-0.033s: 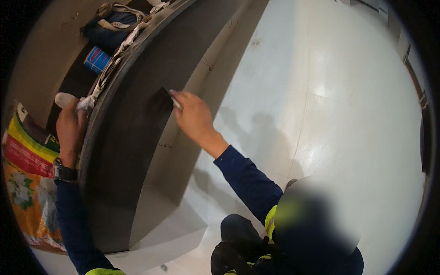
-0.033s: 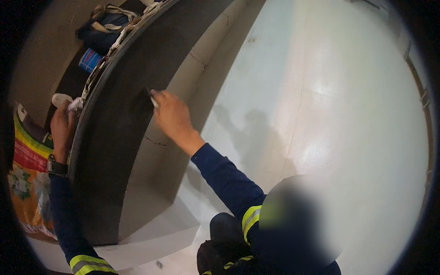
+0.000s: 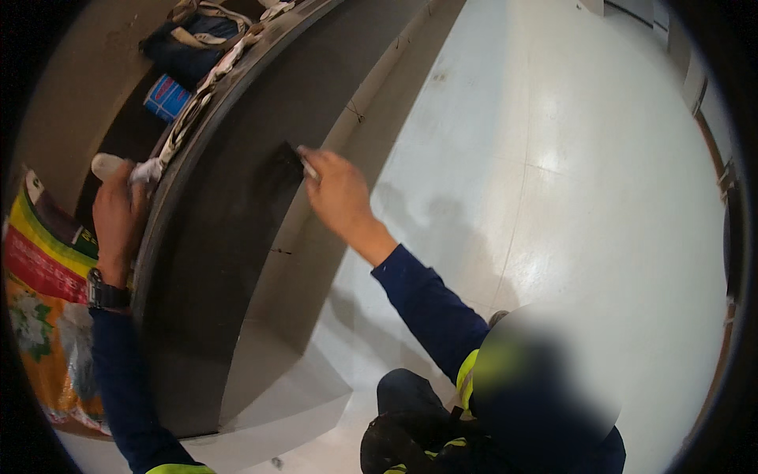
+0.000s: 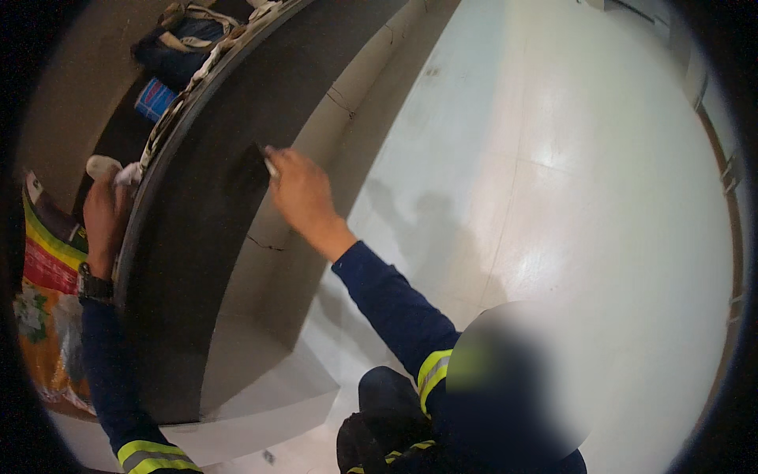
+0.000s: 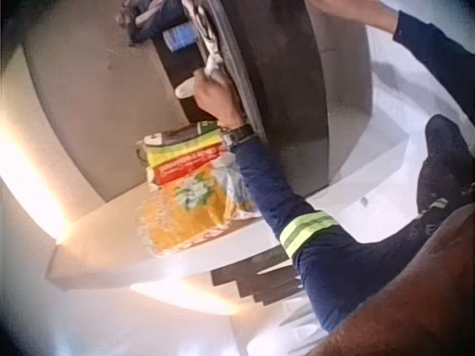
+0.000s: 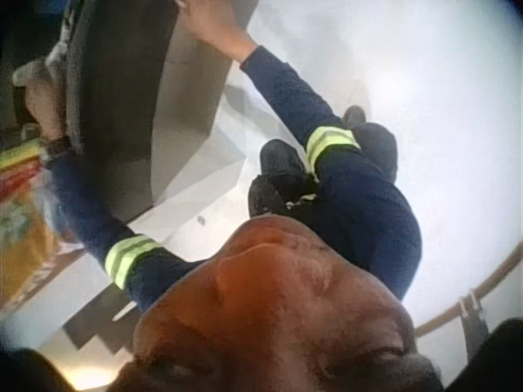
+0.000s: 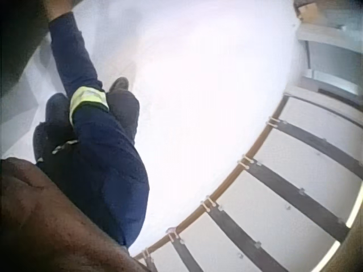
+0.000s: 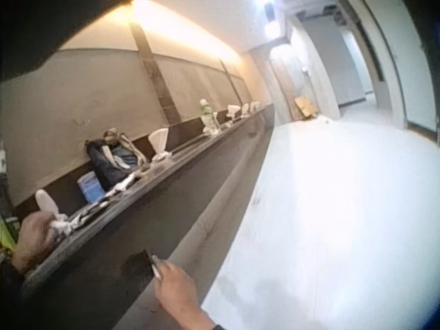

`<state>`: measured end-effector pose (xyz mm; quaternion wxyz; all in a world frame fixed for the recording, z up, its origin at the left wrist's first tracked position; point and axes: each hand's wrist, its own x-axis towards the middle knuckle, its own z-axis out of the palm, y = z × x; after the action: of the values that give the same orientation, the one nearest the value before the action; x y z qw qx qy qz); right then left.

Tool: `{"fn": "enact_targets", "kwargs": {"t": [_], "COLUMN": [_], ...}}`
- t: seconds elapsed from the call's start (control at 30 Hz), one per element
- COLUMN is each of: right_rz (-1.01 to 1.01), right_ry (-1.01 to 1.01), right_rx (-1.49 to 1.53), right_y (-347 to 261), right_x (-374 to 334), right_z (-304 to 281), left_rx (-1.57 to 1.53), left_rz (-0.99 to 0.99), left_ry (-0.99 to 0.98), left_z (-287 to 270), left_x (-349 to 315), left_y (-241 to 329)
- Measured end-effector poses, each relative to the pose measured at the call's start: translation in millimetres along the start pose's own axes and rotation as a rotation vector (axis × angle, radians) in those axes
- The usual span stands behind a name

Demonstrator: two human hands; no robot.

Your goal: The person cleans a curved countertop using a white cloth and a small scraper. They repeatedly wipe the surface, scrape off residue, and occasionally wipe the scraper itself. The person also briefly handles a plastic bottle and a white plate on the counter.

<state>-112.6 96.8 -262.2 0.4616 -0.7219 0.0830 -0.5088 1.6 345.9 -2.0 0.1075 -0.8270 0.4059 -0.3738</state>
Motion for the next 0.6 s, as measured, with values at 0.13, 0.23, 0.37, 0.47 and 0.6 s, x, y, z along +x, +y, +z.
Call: {"fn": "enact_targets", "kwargs": {"t": [0.13, 0.23, 0.37, 0.47, 0.6], "right_rz": [-0.013, 0.073, 0.182, 0.032, 0.176], "right_ry": [0.134, 0.217, 0.11, 0.189, 0.098], "right_rx": [-0.125, -0.272, -0.199, -0.18, -0.169], "right_y": [47.5, 91.9, 126.3, 86.5, 88.7], "right_x": [52.9, 118.7, 150.8, 81.2, 109.8], "right_z": [-15.3, -13.3, -42.2, 2.9, -19.1], "left_rx": [-0.042, -0.042, -0.078, -0.006, 0.022], "left_rz": [-0.08, -0.113, -0.08, -0.118, -0.117], "left_ry": [-0.037, -0.017, 0.016, -0.011, -0.025], "left_z": [-8.1, -16.0, -8.7, -18.0, -21.8], "left_x": [13.9, 12.4, 19.0, 11.1, 16.4], "left_y": [48.0, 46.0, 56.4, 52.2, 51.7]}}
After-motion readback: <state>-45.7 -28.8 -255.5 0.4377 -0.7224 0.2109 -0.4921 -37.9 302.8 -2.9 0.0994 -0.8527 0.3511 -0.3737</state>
